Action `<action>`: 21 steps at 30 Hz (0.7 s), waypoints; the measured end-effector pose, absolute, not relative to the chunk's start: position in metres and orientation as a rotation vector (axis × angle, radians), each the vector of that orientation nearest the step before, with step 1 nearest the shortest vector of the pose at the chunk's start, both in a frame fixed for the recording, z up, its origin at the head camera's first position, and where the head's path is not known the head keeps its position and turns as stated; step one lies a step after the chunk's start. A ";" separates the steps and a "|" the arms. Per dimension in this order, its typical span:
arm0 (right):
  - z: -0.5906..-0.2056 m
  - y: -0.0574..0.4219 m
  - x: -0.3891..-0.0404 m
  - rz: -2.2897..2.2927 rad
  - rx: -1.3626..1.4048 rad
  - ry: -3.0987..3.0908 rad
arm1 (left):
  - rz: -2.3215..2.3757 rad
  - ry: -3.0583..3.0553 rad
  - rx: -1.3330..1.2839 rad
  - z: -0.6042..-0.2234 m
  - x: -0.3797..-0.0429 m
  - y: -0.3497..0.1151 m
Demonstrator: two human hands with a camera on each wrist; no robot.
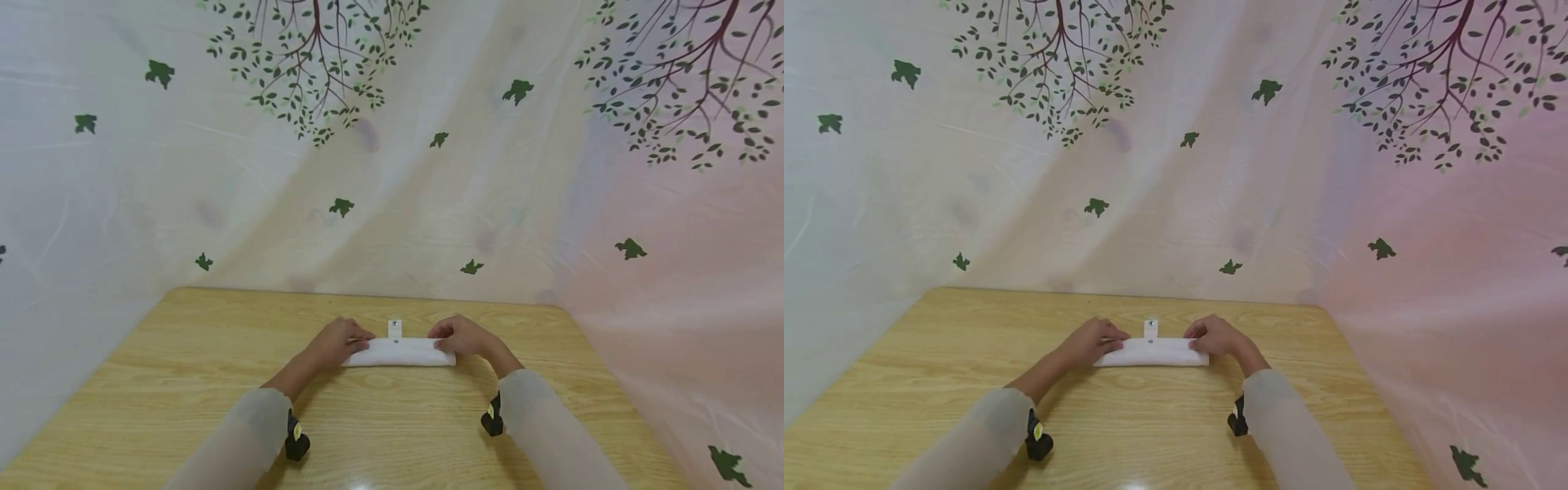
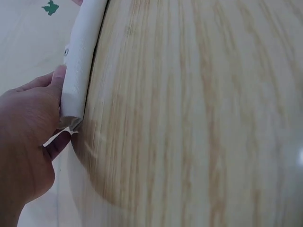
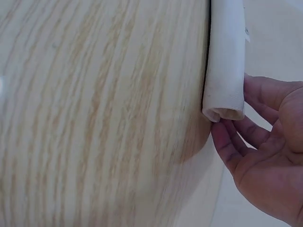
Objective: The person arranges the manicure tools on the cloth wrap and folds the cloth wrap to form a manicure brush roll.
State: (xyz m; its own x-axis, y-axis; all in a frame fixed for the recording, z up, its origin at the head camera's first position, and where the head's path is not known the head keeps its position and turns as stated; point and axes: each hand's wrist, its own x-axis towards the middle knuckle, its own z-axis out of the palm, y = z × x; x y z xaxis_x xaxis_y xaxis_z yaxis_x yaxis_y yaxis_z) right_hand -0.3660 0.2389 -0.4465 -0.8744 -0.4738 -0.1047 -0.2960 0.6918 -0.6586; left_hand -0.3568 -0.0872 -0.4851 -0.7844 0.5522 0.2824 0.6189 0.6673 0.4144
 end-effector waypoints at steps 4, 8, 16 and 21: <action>-0.446 0.238 -0.367 -0.932 -0.618 2.640 | -0.779 -2.735 -0.984 -0.489 -0.359 -0.090; -0.445 0.232 -0.370 -0.847 -0.651 2.688 | -0.814 -2.722 -1.008 -0.490 -0.361 -0.091; -0.441 0.203 -0.371 -0.780 -0.726 2.810 | -1.010 -2.770 -1.000 -0.488 -0.365 -0.093; -0.442 0.182 -0.373 -0.917 -0.665 2.817 | -1.113 -2.811 -0.929 -0.485 -0.366 -0.092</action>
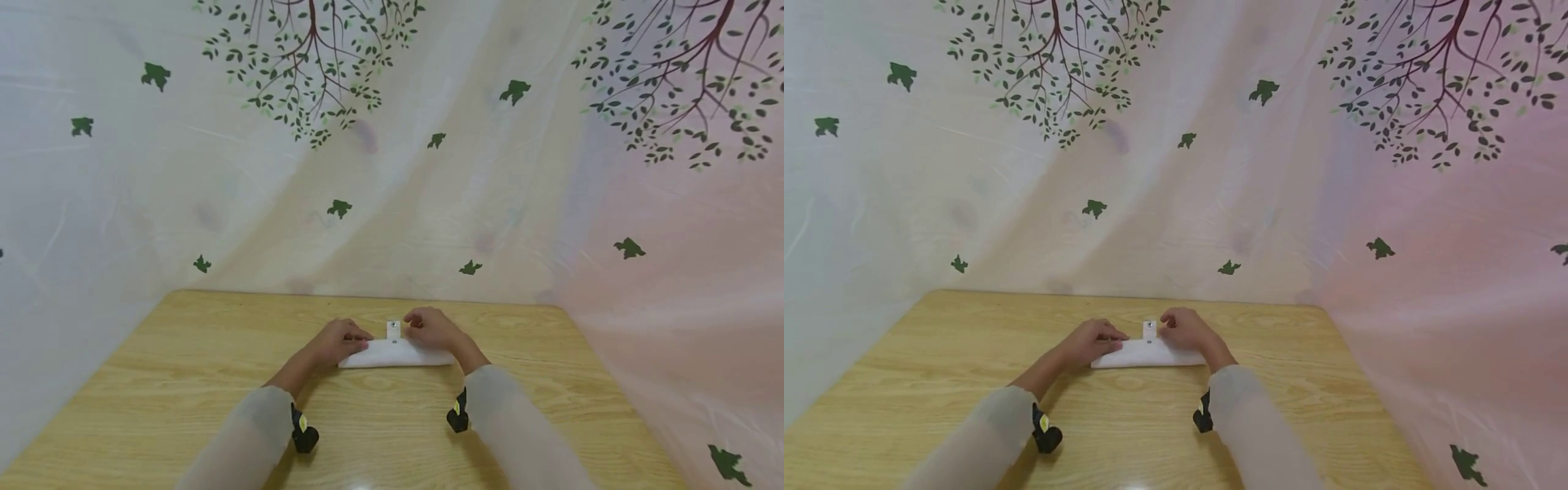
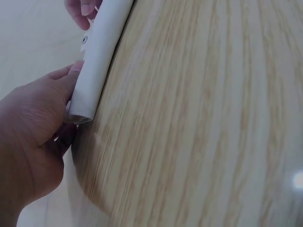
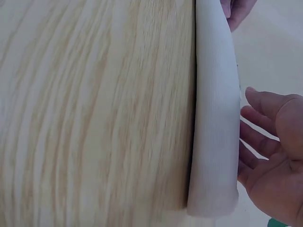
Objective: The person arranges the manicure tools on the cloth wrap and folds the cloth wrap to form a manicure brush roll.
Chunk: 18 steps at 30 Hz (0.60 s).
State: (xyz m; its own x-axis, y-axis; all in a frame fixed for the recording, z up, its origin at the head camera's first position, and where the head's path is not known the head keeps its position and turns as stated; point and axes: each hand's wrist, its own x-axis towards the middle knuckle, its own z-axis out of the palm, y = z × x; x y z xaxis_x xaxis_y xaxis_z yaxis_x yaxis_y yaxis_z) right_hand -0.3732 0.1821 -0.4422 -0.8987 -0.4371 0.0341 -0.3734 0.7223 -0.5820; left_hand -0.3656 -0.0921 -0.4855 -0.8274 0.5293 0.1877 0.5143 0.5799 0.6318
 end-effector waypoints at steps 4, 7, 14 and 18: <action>-0.449 0.172 -0.376 -1.026 -0.602 2.801 | 1.130 2.752 0.897 -0.486 -0.365 -0.093; -0.453 0.167 -0.377 -1.084 -0.572 2.796 | 1.156 2.748 0.886 -0.487 -0.366 -0.093; -0.457 0.159 -0.378 -1.107 -0.548 2.790 | 1.219 2.744 0.843 -0.491 -0.367 -0.093; -0.459 0.157 -0.380 -1.109 -0.571 2.805 | 1.242 2.748 0.832 -0.491 -0.366 -0.094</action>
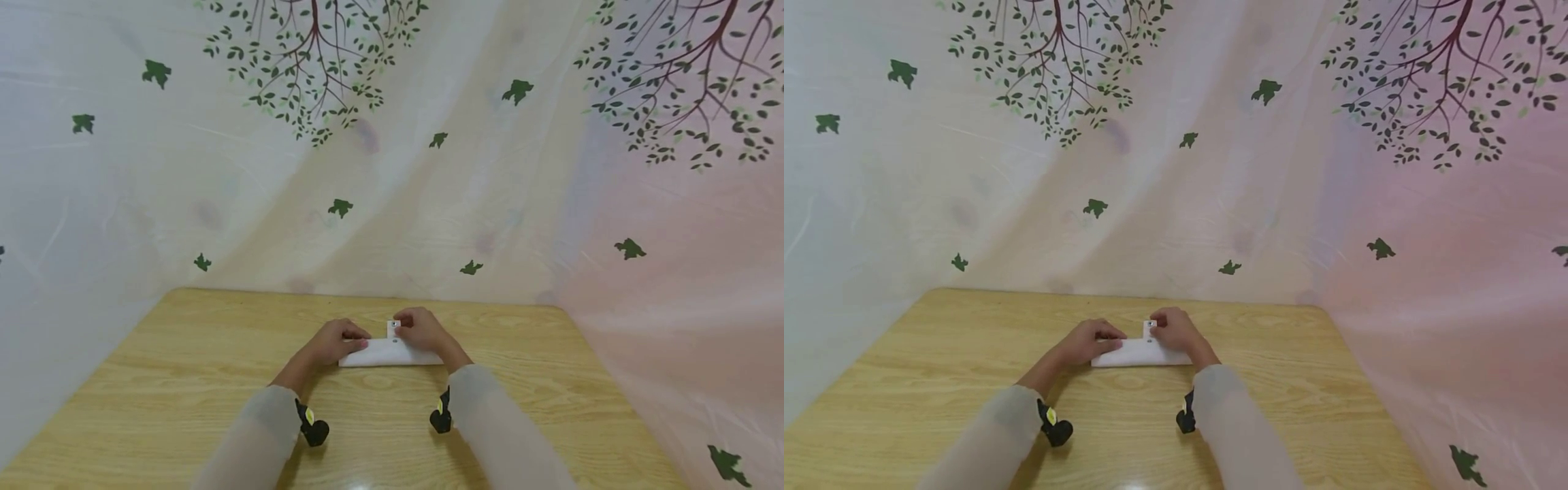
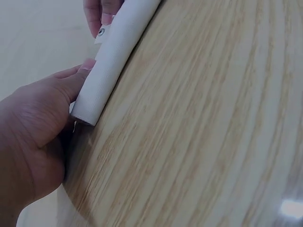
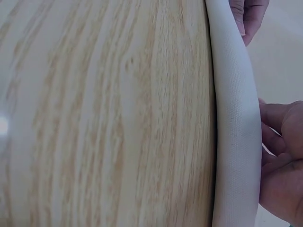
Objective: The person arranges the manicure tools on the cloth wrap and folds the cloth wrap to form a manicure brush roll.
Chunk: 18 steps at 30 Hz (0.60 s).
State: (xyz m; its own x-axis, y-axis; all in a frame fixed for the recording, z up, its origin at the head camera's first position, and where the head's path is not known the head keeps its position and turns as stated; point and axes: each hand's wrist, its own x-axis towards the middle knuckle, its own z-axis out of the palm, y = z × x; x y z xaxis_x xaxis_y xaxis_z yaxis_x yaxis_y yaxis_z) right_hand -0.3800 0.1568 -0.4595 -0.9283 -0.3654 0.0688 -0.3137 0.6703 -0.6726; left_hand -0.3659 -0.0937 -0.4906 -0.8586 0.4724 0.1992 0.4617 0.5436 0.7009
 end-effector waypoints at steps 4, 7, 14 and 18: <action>-0.461 0.157 -0.380 -1.139 -0.548 2.836 | 1.264 2.747 0.815 -0.490 -0.365 -0.093; -0.461 0.158 -0.378 -1.194 -0.527 2.841 | 1.281 2.744 0.816 -0.491 -0.365 -0.093; -0.461 0.162 -0.379 -1.224 -0.585 2.816 | 1.296 2.751 0.788 -0.495 -0.368 -0.094; -0.458 0.166 -0.375 -1.192 -0.660 2.791 | 1.315 2.744 0.765 -0.496 -0.369 -0.094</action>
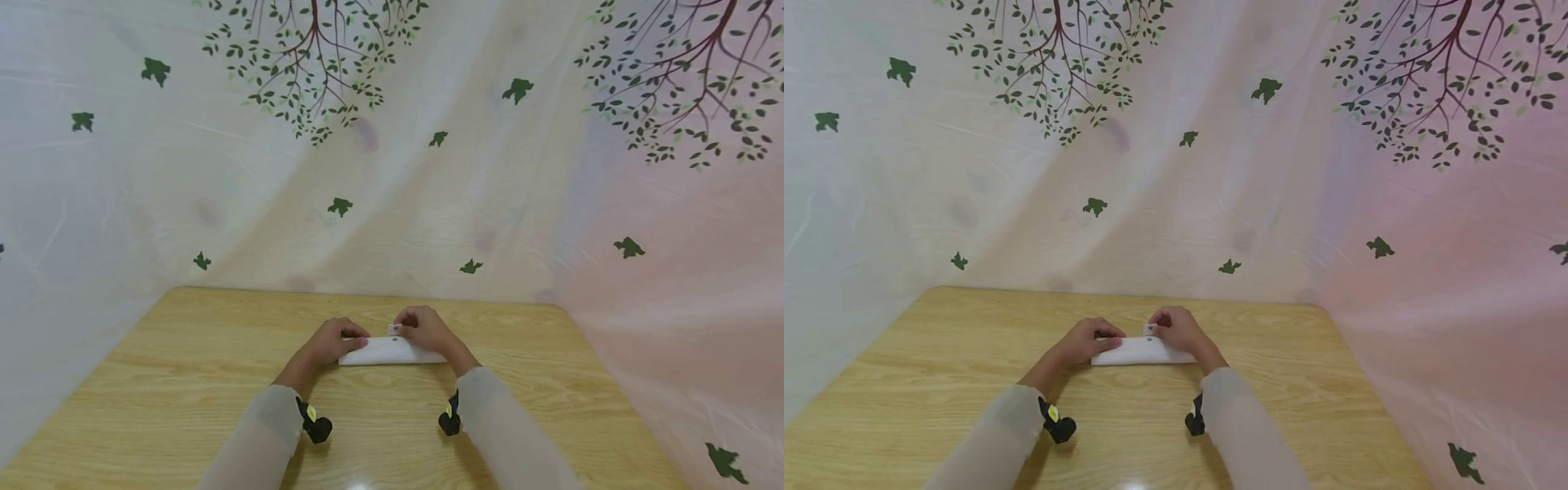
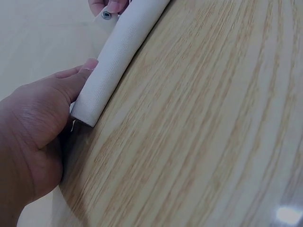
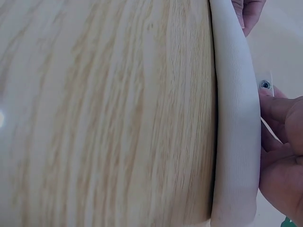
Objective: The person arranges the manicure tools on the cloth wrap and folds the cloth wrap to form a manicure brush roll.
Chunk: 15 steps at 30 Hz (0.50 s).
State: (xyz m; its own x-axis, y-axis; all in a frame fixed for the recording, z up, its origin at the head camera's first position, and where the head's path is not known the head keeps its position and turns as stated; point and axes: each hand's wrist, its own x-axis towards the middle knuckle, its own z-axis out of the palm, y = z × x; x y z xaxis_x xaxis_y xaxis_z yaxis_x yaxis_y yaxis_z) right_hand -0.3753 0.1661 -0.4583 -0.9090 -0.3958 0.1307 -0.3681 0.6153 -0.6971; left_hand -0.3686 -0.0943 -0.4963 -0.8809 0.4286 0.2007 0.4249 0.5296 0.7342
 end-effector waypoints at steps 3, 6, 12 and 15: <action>-0.455 0.169 -0.372 -1.158 -0.711 2.777 | 1.324 2.738 0.762 -0.496 -0.369 -0.094; -0.452 0.171 -0.369 -1.125 -0.745 2.771 | 1.330 2.735 0.770 -0.495 -0.369 -0.095; -0.451 0.173 -0.364 -1.064 -0.838 2.794 | 1.322 2.734 0.771 -0.494 -0.368 -0.096; -0.451 0.173 -0.361 -1.054 -0.873 2.798 | 1.314 2.737 0.764 -0.493 -0.367 -0.094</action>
